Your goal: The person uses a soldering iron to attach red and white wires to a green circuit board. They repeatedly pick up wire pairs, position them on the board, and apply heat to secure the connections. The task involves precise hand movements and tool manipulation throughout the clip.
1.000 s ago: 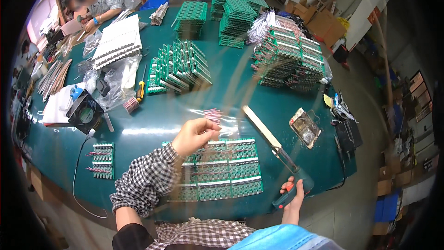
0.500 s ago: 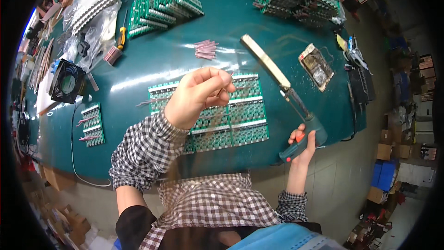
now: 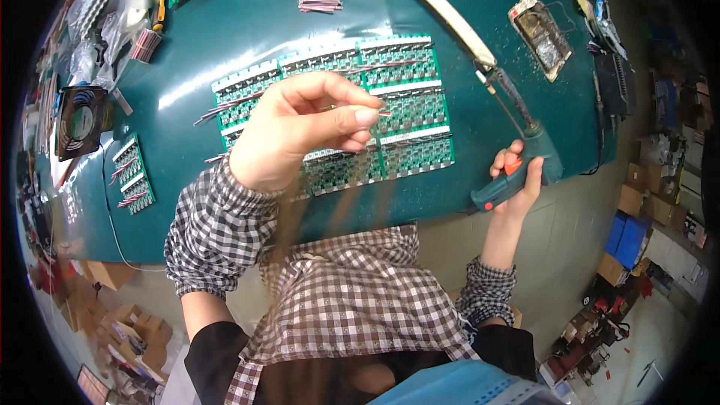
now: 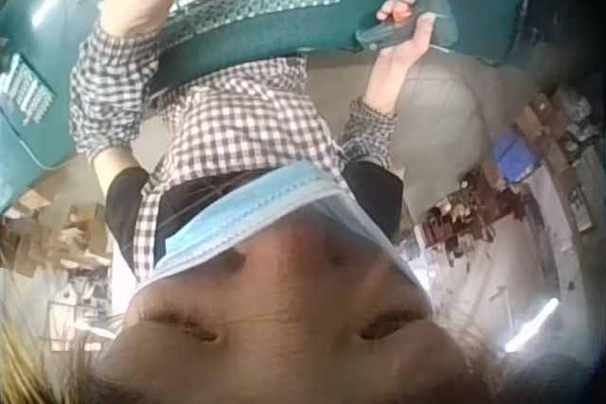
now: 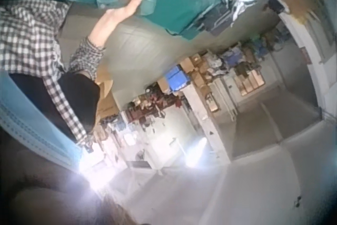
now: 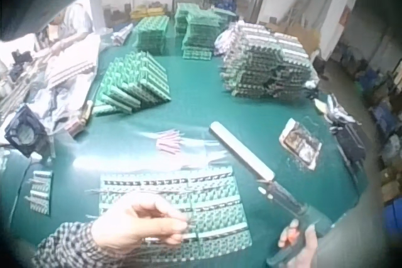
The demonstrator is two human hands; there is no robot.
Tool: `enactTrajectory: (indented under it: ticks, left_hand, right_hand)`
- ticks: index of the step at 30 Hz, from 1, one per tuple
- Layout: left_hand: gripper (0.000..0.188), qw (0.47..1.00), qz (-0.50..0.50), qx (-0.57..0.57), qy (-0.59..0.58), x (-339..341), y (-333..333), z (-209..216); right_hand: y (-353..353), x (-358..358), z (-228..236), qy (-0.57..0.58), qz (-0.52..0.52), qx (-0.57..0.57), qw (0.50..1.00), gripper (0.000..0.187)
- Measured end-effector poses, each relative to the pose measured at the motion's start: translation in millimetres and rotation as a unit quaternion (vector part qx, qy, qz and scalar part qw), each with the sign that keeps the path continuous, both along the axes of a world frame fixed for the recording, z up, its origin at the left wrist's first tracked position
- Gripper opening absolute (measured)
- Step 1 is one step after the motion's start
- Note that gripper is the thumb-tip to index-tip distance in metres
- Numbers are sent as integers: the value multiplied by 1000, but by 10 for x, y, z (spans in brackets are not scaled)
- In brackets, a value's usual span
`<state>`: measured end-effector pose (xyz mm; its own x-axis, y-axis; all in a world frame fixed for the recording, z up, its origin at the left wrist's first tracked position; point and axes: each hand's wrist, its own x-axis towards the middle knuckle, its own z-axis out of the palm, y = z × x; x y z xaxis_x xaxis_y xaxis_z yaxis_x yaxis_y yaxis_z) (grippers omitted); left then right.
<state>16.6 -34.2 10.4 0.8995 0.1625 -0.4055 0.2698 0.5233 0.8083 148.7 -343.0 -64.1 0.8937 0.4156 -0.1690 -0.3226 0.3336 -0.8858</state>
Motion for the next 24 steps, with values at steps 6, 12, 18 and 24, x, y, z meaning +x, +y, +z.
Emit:
enactTrajectory:
  ticks: [6, 12, 18, 24]
  left_hand:
    - [13, 950, 82, 291, -77, -80, -440, -81]
    - [30, 716, 110, 579, -374, 24, -663, -287]
    - [30, 630, 25, 655, -416, -3, -612, -283]
    - [24, 788, -2, 542, -294, -121, -745, -246]
  right_hand:
    - [114, -160, 229, 16, 2, 58, 998, 51]
    - [690, -436, 630, 8, 53, -5, 999, 40]
    - [869, -450, 572, -36, 63, -95, 993, 46]
    - [859, -514, 562, -72, 44, -157, 984, 41]
